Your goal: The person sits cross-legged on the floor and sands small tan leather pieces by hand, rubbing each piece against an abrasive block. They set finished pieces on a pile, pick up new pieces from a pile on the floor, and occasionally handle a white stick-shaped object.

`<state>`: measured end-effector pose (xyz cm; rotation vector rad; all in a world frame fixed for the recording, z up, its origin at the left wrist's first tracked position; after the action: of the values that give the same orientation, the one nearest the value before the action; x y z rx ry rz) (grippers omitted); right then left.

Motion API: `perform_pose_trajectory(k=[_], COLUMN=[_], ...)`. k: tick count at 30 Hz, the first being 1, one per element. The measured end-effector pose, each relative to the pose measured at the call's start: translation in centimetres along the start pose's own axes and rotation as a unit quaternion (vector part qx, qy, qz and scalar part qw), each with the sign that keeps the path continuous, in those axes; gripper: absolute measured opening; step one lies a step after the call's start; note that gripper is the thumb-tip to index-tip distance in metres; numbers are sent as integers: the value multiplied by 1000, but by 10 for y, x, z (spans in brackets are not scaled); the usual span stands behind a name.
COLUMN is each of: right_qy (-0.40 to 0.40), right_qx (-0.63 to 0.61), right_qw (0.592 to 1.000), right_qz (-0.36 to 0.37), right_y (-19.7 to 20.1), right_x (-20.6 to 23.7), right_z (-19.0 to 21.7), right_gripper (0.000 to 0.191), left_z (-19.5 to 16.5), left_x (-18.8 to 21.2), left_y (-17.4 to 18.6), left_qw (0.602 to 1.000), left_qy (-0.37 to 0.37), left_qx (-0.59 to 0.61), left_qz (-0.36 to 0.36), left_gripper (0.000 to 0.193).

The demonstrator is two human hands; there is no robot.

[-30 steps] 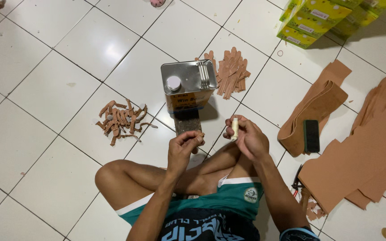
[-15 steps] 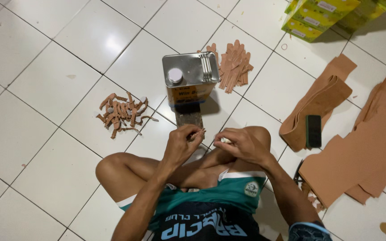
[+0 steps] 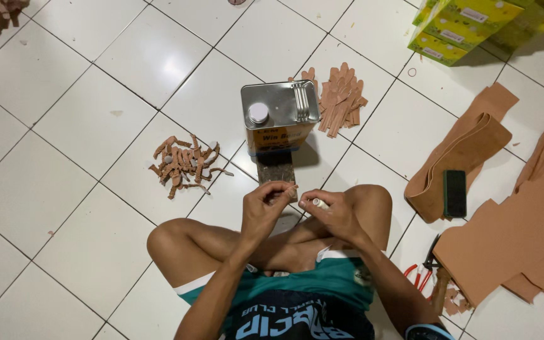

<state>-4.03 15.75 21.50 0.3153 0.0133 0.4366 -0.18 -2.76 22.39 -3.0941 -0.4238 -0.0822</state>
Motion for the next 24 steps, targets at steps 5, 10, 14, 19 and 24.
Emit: perform_pose_trajectory(k=[5, 10, 14, 19, 24], right_qy=[-20, -56, -32, -27, 97], right_qx=[23, 50, 49, 38, 81], right_qw=[997, 995, 996, 998, 992], right_qz=[-69, -61, -66, -52, 27], right_y=[2, 9, 15, 20, 18], right_x=[9, 22, 28, 33, 20], right_z=[-1, -1, 3, 9, 27], right_gripper=[24, 24, 23, 21, 20], left_z=[28, 43, 34, 28, -2], left_x=[-3, -9, -9, -8, 2], left_y=[-7, 16, 20, 17, -1], left_qw=[992, 980, 991, 992, 992], left_qy=[48, 136, 74, 90, -70], left_qx=[119, 116, 90, 49, -105], left_qz=[-12, -84, -69, -78, 6], left_gripper=[22, 25, 26, 27, 21])
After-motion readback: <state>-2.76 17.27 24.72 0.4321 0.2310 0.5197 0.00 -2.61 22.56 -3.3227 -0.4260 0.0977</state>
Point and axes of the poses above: each hand's wrist, its own x-axis away from the middle knuckle, its own y-axis out of the back of the hand, z = x × y, the point moved 5 cm from there along -x, towards the middle knuckle, and after that the axes turned 6 degrees about -z, right-handed, at the moved point
